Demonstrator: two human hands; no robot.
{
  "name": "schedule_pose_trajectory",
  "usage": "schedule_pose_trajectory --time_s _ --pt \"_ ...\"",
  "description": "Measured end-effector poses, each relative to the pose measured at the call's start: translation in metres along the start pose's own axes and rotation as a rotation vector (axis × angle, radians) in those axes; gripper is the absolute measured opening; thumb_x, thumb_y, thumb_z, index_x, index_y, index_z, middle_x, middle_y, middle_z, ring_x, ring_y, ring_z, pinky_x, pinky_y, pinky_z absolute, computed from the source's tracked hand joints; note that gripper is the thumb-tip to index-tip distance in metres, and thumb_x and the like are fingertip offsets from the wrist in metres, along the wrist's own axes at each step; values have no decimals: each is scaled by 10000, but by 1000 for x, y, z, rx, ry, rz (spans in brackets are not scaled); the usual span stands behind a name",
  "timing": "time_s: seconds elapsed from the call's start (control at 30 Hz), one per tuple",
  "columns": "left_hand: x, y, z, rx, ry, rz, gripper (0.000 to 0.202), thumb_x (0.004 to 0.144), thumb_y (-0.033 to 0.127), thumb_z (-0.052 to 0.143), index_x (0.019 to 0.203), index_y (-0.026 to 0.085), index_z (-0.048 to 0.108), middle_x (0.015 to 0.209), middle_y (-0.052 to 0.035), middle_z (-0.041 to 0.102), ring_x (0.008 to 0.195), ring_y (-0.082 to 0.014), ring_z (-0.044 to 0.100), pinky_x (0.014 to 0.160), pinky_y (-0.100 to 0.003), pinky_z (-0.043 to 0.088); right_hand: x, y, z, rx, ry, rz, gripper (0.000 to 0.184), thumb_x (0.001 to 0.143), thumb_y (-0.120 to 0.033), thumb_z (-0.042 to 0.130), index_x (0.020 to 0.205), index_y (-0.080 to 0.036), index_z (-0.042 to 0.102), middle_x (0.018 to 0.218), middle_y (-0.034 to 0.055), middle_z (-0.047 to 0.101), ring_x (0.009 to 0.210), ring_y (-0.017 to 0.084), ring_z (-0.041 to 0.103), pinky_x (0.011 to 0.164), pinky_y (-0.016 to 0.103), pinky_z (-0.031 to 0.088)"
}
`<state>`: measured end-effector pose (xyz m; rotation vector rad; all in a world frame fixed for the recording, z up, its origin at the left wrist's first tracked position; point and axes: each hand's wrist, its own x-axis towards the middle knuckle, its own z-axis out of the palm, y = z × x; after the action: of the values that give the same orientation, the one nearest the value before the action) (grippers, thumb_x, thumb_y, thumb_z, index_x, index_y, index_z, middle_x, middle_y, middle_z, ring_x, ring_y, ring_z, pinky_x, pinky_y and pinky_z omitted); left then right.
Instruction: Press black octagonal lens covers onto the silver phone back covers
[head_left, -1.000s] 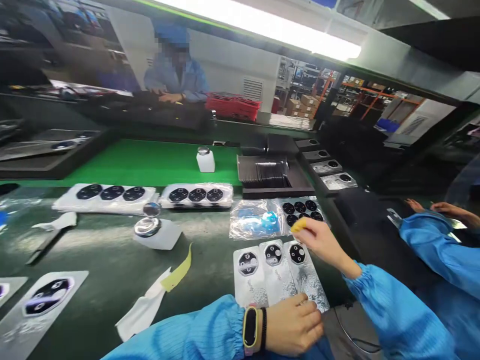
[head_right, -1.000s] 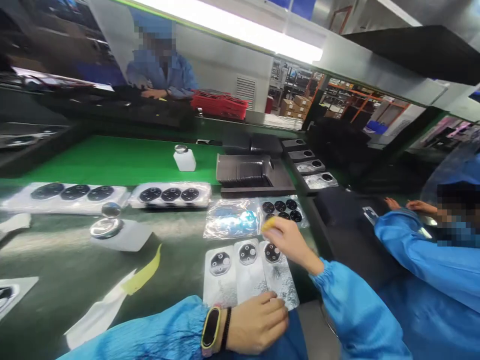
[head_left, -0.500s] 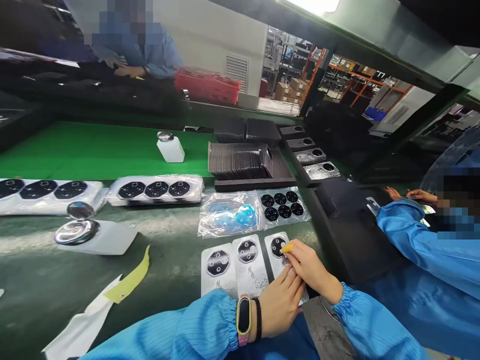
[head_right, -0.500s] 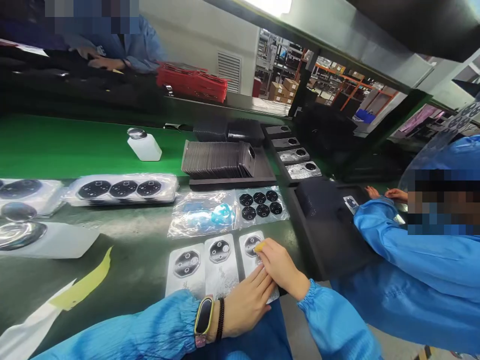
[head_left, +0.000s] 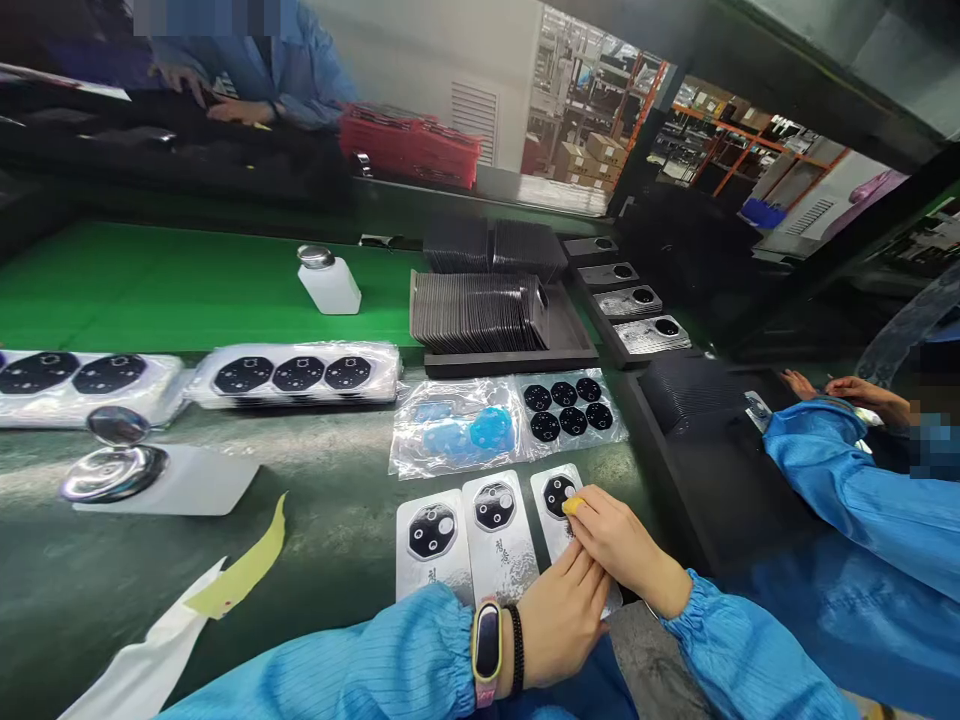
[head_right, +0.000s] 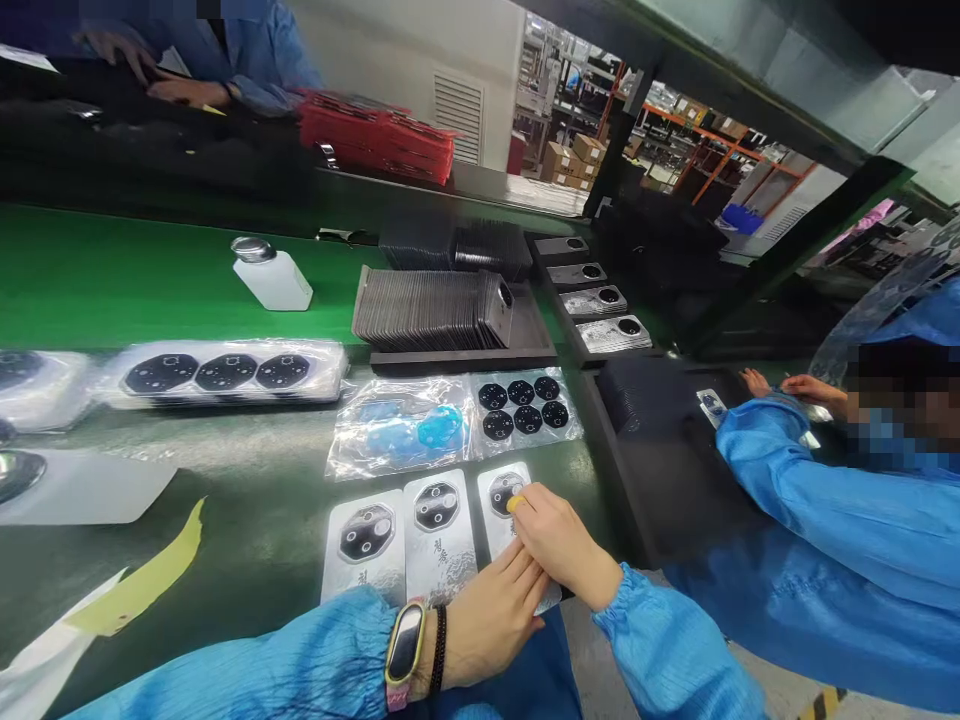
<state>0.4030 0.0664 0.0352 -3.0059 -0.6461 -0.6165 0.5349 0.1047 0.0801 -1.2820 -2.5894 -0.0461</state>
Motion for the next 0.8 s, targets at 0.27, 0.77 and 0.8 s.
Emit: schedule_pose_trajectory --time_s 0.27,0.77,0.8 --pt "0 2 -1 17 68 -18 472 935 407 433 1183 31 575 1111 -142 687 1081 -260 594 1095 -412 244 3 1 -12 -36 15 -156 320 893 4 393 675 -153 566 663 29 561 595 147 485 526 257 428" --pt "-3 -1 -3 2 65 1 465 942 363 416 1213 11 552 1174 -164 659 1176 -264 550 1085 -393 269 5 6 -12 36 42 -229 398 967 -67 324 654 -154 553 656 31 545 594 145 462 519 258 415" --pt "-3 -1 -3 6 83 -1 456 943 360 411 1199 14 561 1163 -160 666 1172 -263 555 1079 -390 276 5 6 -13 40 38 -228 391 965 -65 329 658 -154 554 654 29 543 592 144 462 516 257 413"
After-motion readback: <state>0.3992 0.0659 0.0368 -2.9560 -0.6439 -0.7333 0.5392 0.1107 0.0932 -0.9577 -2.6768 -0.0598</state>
